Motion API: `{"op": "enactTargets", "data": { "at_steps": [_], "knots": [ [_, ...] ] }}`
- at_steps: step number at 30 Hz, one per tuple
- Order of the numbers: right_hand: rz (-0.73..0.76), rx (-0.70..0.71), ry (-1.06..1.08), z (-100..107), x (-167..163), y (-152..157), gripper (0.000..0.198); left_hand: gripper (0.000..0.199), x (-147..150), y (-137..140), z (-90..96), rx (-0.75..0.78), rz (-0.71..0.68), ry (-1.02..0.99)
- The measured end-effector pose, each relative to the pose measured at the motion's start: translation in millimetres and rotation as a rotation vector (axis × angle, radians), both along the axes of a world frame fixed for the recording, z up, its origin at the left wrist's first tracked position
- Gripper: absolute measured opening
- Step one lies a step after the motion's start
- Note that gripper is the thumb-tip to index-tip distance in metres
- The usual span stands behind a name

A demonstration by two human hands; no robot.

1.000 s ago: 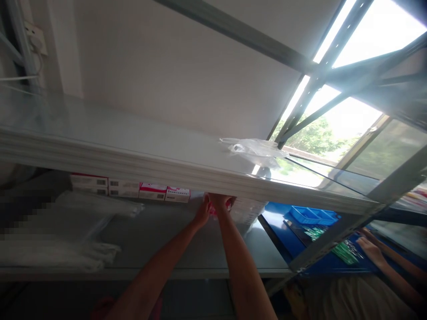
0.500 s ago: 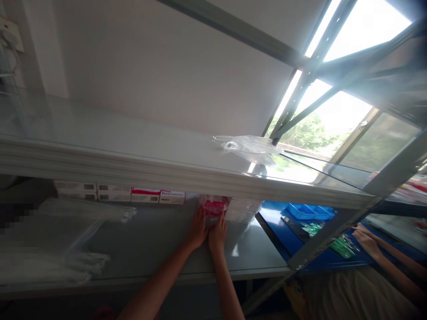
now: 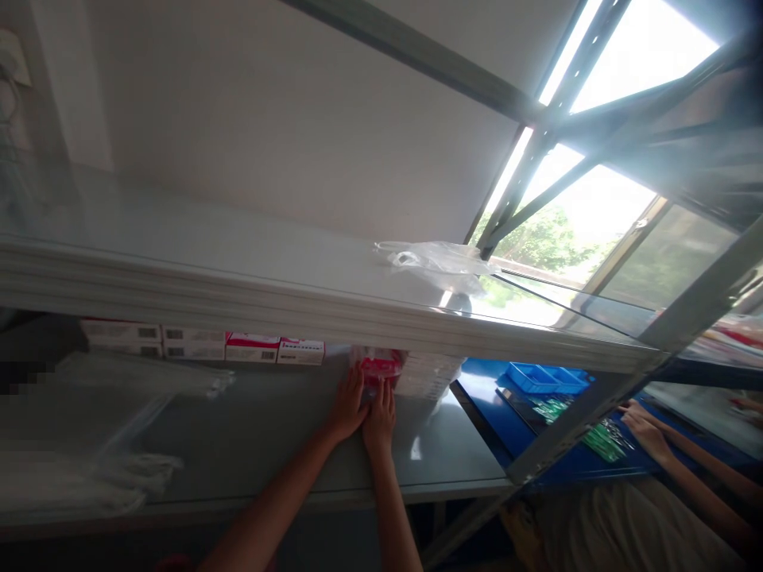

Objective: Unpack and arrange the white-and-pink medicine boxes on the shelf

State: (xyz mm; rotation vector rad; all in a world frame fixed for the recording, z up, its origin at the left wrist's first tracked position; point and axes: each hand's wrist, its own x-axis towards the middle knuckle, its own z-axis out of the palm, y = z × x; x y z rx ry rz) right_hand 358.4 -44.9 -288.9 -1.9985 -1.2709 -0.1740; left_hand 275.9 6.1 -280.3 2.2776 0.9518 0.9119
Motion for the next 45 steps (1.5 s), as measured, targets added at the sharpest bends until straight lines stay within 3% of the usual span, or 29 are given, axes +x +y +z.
{"op": "enactTargets", "data": {
  "at_steps": [4,9,14,18,24,30,37,42,45],
  "knots": [
    [0.014,0.042,0.014,-3,4,1,0.068,0.080,-2,-3,4.4,-0.044,0.004,0.001],
    [0.020,0.292,0.150,-8,27,8,0.075,0.081,-4,-1,4.3,-0.059,-0.038,-0.006],
    [-0.114,0.464,0.370,-4,51,9,0.058,0.080,-3,2,0.1,-0.040,-0.053,-0.021],
    [-0.127,0.522,0.224,14,42,3,0.045,0.078,-1,4,-2.7,-0.046,-0.062,-0.042],
    [-0.012,0.393,-0.281,58,31,9,0.039,0.080,-1,4,-0.8,-0.062,-0.064,-0.008],
    [0.289,-0.029,-0.729,96,59,29,0.023,0.082,-2,3,4.1,-0.115,-0.078,0.037],
    [0.206,-0.092,-0.747,89,60,32,0.025,0.085,0,8,-1.9,-0.174,-0.135,-0.106],
    [0.155,-0.135,-0.694,88,51,31,0.026,0.078,10,20,-5.1,-0.465,-0.157,-0.395],
    [0.181,-0.121,-0.654,93,45,28,0.025,0.075,11,23,-0.3,-0.555,-0.176,-0.490]
  ]
}}
